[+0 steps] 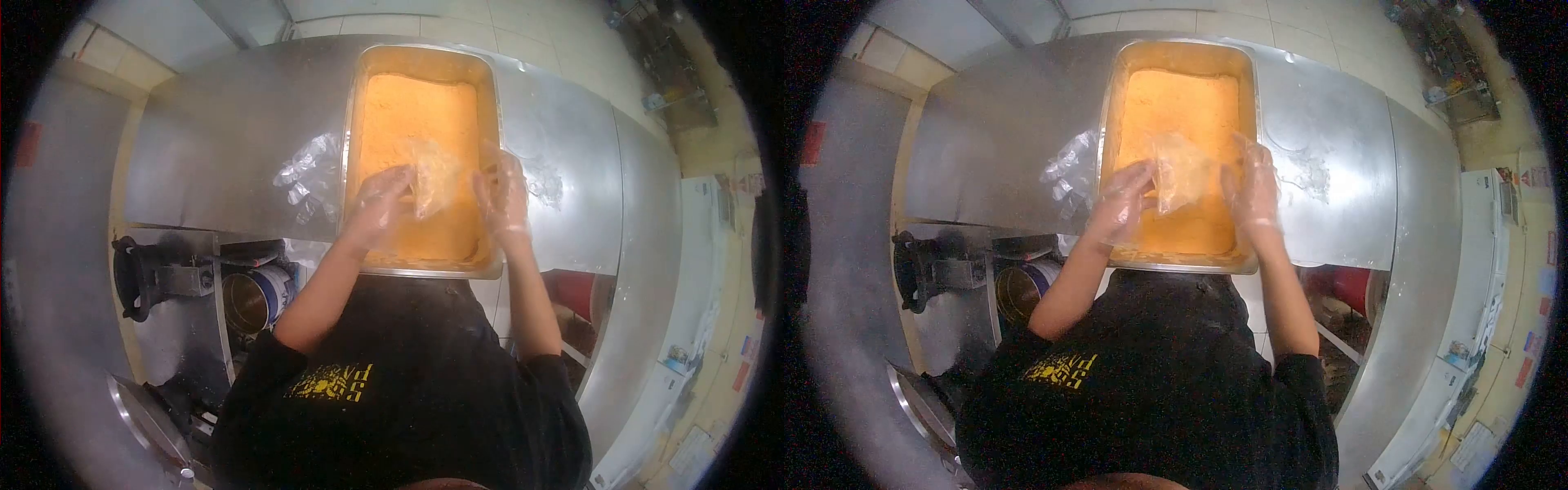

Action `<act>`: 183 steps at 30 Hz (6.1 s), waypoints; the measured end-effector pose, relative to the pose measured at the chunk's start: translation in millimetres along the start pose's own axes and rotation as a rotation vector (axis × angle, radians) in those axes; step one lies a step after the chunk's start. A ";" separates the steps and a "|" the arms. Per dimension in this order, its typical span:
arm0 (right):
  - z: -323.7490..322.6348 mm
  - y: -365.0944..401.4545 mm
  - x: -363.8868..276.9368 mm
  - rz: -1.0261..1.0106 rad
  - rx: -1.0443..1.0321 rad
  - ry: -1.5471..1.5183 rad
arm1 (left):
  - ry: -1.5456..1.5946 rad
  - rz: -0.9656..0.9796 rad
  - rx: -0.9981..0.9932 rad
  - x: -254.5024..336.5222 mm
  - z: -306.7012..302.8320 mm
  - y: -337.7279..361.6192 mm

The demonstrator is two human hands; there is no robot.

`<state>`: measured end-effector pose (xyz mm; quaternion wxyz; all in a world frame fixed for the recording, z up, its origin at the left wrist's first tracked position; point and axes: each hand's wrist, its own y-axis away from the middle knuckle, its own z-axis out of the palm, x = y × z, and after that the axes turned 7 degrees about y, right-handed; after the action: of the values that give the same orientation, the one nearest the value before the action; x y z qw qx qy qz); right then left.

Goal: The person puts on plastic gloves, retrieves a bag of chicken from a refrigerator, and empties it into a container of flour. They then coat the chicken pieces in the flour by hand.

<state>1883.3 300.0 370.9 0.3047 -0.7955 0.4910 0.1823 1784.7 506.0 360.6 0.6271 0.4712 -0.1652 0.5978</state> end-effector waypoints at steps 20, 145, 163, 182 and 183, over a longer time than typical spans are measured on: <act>18.4 2.6 -10.1 0.430 -0.363 -0.331 | -0.706 0.493 0.184 17.5 10.7 17.3; 17.5 6.4 -4.6 0.330 -0.198 -0.775 | -0.193 0.098 -0.185 -22.3 14.7 -64.8; -93.6 23.1 -100.3 0.014 0.016 -0.553 | -0.430 0.629 -0.048 89.4 75.5 56.6; 26.6 7.7 -27.6 0.638 -0.388 -1.325 | -0.910 0.676 -0.209 28.0 71.4 7.3; 30.8 4.3 -27.9 0.786 -0.394 -1.699 | -0.873 0.699 -0.220 19.6 68.2 4.3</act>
<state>1867.1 337.7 363.0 0.3367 -0.2126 0.2982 0.8675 1809.6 463.1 411.5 0.3108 0.5240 -0.6165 0.4988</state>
